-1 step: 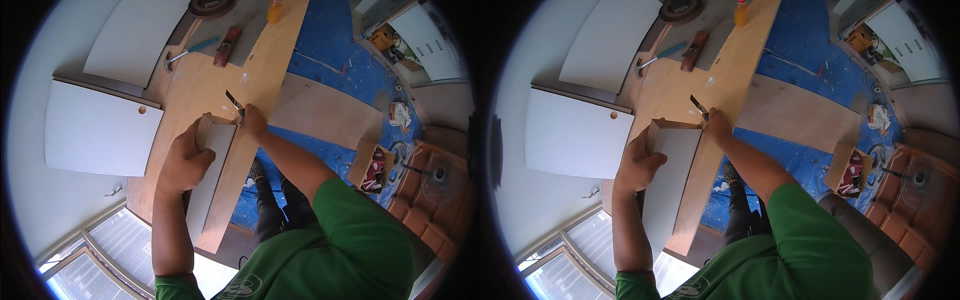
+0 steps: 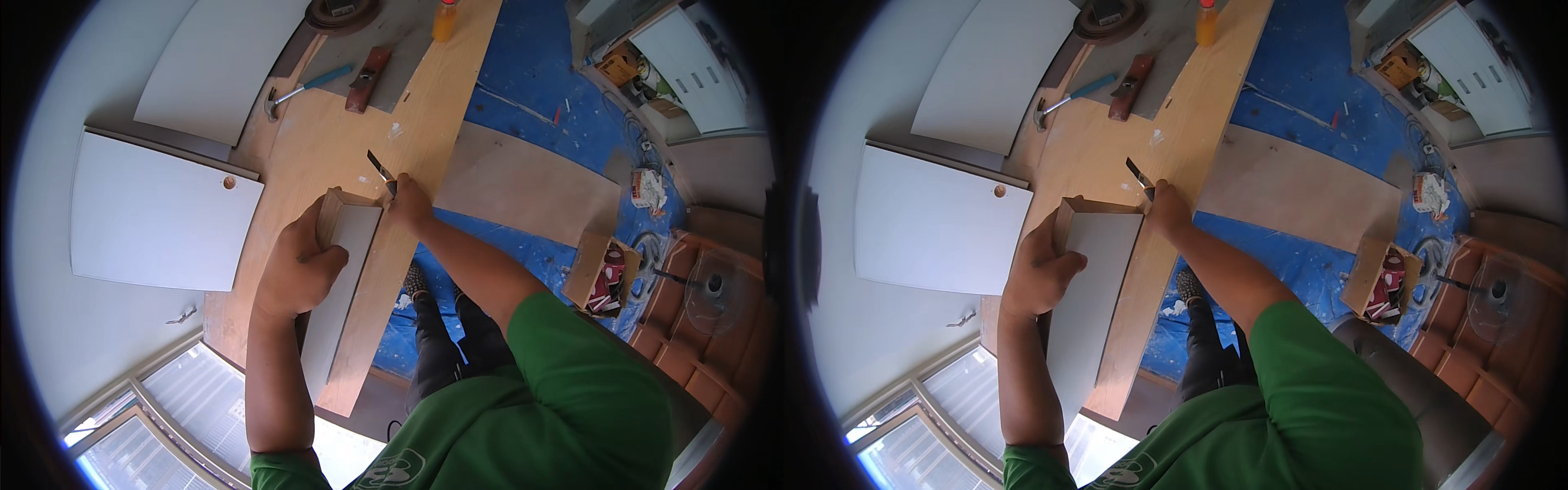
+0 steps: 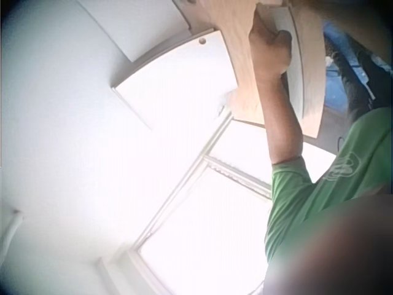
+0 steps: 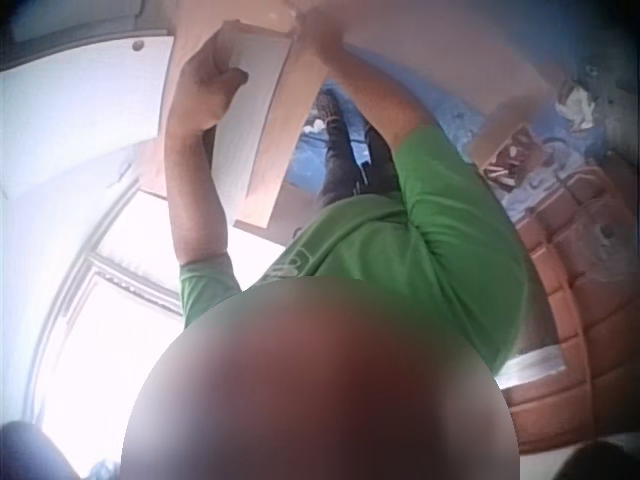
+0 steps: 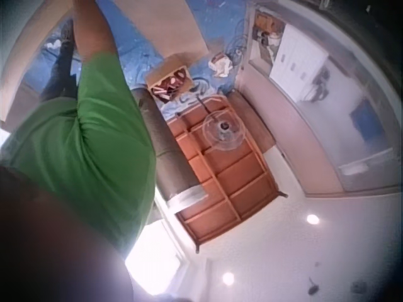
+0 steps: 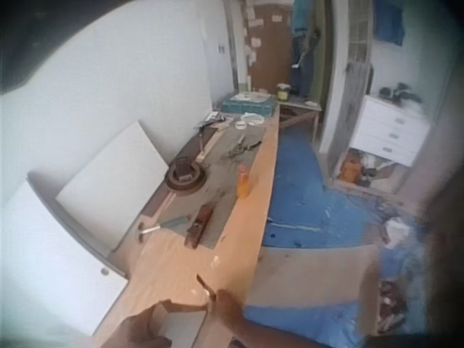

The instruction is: The person assembles cabinet components on a workbench, using a hammer to tap a trim strip onto a white panel and a utility knife to trim excess material. They handle white panels and wooden trim pieces, aligning and securing them together.

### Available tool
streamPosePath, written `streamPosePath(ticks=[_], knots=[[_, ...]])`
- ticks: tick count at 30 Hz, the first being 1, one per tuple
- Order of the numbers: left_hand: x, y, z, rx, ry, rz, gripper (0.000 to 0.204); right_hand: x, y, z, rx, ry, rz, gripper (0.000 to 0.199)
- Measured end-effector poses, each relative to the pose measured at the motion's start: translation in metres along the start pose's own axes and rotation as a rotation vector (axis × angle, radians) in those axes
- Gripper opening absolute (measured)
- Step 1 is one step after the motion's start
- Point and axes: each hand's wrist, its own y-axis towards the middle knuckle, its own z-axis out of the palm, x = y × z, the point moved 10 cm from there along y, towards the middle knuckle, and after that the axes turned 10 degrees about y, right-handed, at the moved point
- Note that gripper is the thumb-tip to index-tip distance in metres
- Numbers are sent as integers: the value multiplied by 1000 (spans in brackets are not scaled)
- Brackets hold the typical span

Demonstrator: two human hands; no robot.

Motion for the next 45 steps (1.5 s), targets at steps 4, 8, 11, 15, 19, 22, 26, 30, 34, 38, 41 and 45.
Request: streamPosePath(ticks=[4, 8, 11, 15, 19, 22, 26, 30, 34, 38, 41, 45], knots=[[3, 4, -4, -24, 49, -3, 68, -21, 0, -9, -63, 211, -12, 27], [2, 5, -5, -59, 6, 16, 68, -78, -54, -28, -22, 317, 80, 26], [9, 5, -1, -14, -61, -31, 66, -126, -125, -68, 36, 225, 62, 28], [7, 7, -1, -8, 6, 24, 63, -231, -226, -121, 119, 495, 544, 31], [1, 6, 1, -65, 78, 63, 57, -286, -300, -196, 90, 202, 579, 32], [0, 4, 7, -50, 112, 42, 49, -319, -341, -234, 127, 97, 615, 25], [-2, 0, 2, -158, 311, 53, 37, -353, -373, -269, 93, 102, 719, 25], [-5, -5, 2, -242, 382, 69, 35, -361, -388, -291, -49, 193, 692, 20], [-6, -18, 0, -313, 589, -2, 34, -377, -394, -296, -151, 267, 742, 17], [2, -56, -2, -369, 674, -54, 43, -400, -387, -289, -85, 327, 782, 15], [28, -106, -3, -375, 668, -108, 45, -416, -382, -292, -76, 334, 788, 15], [70, -174, -4, -331, 602, -272, 46, -433, -373, -297, -72, 354, 816, 15]])
